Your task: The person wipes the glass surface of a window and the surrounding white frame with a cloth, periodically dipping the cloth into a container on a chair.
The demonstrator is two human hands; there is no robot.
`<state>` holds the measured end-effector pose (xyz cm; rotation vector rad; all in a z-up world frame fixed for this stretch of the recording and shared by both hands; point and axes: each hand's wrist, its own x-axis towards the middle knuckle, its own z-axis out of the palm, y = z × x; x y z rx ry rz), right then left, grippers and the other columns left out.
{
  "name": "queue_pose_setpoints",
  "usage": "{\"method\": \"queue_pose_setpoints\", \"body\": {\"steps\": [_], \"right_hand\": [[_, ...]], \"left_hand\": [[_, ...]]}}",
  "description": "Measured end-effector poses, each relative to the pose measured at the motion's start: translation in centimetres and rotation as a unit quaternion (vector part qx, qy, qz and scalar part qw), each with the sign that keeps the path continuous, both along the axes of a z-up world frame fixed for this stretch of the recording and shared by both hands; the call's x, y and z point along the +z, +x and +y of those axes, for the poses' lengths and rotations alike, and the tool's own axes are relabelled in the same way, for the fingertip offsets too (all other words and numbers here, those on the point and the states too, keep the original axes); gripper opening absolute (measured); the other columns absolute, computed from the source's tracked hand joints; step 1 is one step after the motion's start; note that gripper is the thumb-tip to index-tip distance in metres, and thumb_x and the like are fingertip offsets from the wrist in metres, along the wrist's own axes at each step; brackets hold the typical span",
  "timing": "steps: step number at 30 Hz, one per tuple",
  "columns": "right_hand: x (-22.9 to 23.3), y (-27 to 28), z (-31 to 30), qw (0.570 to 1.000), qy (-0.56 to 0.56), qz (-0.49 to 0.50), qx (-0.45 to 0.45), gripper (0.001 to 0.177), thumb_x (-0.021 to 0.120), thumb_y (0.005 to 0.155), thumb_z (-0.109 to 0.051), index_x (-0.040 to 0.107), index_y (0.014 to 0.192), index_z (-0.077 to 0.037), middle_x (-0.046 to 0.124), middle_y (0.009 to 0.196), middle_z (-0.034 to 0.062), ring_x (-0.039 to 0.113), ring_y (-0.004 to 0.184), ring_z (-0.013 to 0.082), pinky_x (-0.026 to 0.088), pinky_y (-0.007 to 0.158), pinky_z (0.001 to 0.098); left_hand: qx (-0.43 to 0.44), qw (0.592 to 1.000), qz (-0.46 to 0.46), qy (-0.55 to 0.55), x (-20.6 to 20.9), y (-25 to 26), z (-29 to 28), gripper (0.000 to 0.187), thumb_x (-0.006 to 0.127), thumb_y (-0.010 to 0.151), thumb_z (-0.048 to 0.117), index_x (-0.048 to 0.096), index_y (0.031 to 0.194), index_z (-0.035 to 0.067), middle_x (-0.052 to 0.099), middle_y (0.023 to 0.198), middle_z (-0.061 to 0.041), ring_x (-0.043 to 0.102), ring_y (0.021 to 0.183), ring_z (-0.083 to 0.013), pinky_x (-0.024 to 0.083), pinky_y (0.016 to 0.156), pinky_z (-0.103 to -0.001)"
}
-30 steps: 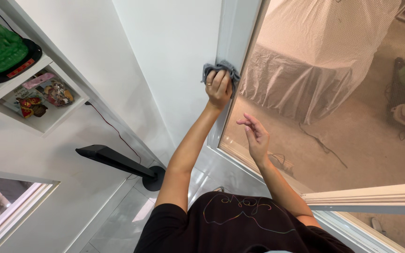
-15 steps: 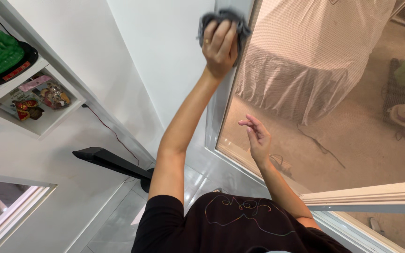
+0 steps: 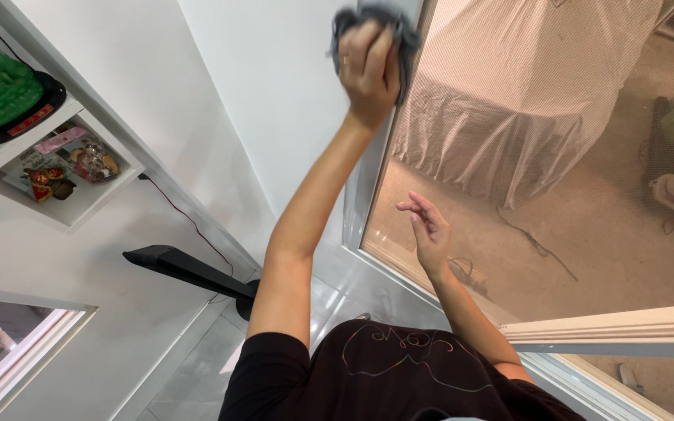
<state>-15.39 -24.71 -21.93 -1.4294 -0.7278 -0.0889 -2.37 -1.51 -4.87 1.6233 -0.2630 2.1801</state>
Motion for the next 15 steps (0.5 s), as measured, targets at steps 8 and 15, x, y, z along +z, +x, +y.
{"method": "queue_pose_setpoints", "body": {"steps": [8, 15], "right_hand": [[-0.9, -0.2, 0.8, 1.0, -0.007, 0.011, 0.021, 0.041, 0.049, 0.103, 0.006, 0.054, 0.143, 0.004, 0.072, 0.117, 0.013, 0.065, 0.117, 0.0166, 0.046, 0.108, 0.0301], [-1.2, -0.3, 0.7, 1.0, -0.004, 0.009, 0.021, 0.04, 0.05, 0.103, 0.005, 0.055, 0.143, 0.003, 0.072, 0.117, 0.0123, 0.066, 0.116, 0.0167, 0.046, 0.107, 0.0308]], "left_hand": [[0.013, 0.995, 0.092, -0.022, -15.3, -2.1, -2.2, 0.025, 0.068, 0.091, -0.001, 0.06, 0.114, 0.003, 0.059, 0.121, -0.014, 0.056, 0.11, -0.0383, 0.047, 0.099, -0.049], [0.013, 0.994, 0.1, -0.05, -17.3, -1.4, -2.8, 0.022, 0.066, 0.092, 0.0, 0.058, 0.112, 0.005, 0.058, 0.12, -0.013, 0.053, 0.111, -0.0353, 0.046, 0.099, -0.049]]}}
